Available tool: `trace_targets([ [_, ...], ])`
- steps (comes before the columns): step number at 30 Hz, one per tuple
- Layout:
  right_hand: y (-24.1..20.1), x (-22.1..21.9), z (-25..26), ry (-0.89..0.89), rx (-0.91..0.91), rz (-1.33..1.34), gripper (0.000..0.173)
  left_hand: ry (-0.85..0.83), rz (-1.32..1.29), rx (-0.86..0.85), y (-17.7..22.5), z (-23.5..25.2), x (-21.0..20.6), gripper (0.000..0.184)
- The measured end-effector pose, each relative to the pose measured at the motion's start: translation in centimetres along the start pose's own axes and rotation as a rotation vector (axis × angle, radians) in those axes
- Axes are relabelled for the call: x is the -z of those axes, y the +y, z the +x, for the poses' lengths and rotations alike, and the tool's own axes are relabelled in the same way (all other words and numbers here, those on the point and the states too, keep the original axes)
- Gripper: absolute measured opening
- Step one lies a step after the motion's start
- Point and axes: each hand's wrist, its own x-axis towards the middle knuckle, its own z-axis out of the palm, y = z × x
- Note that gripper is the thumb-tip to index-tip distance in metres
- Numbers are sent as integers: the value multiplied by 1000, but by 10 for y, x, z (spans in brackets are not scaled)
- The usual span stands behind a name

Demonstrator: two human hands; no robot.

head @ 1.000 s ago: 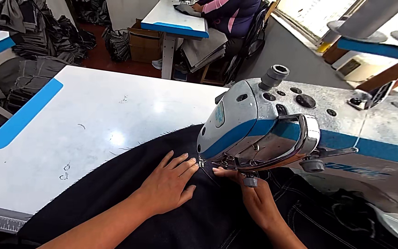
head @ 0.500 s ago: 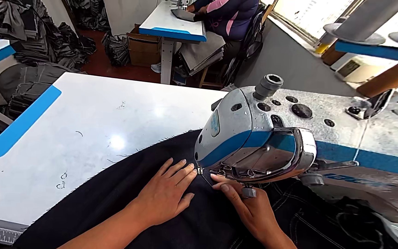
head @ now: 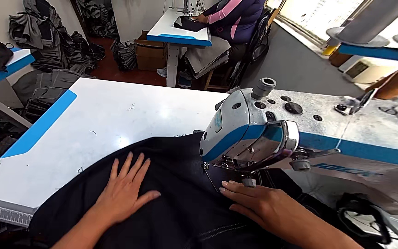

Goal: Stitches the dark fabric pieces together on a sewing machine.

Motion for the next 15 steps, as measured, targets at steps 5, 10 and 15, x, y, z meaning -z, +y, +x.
trace_targets([
  [5,-79,-24,36,96,-262,-78,42,-127,-19,-471,-84,122,2,69],
  [10,-126,-52,30,190,-503,-322,44,-69,3,-616,-8,152,29,35],
  [15,-102,-14,12,64,-445,-80,35,-91,-246,-488,69,33,-5,53],
])
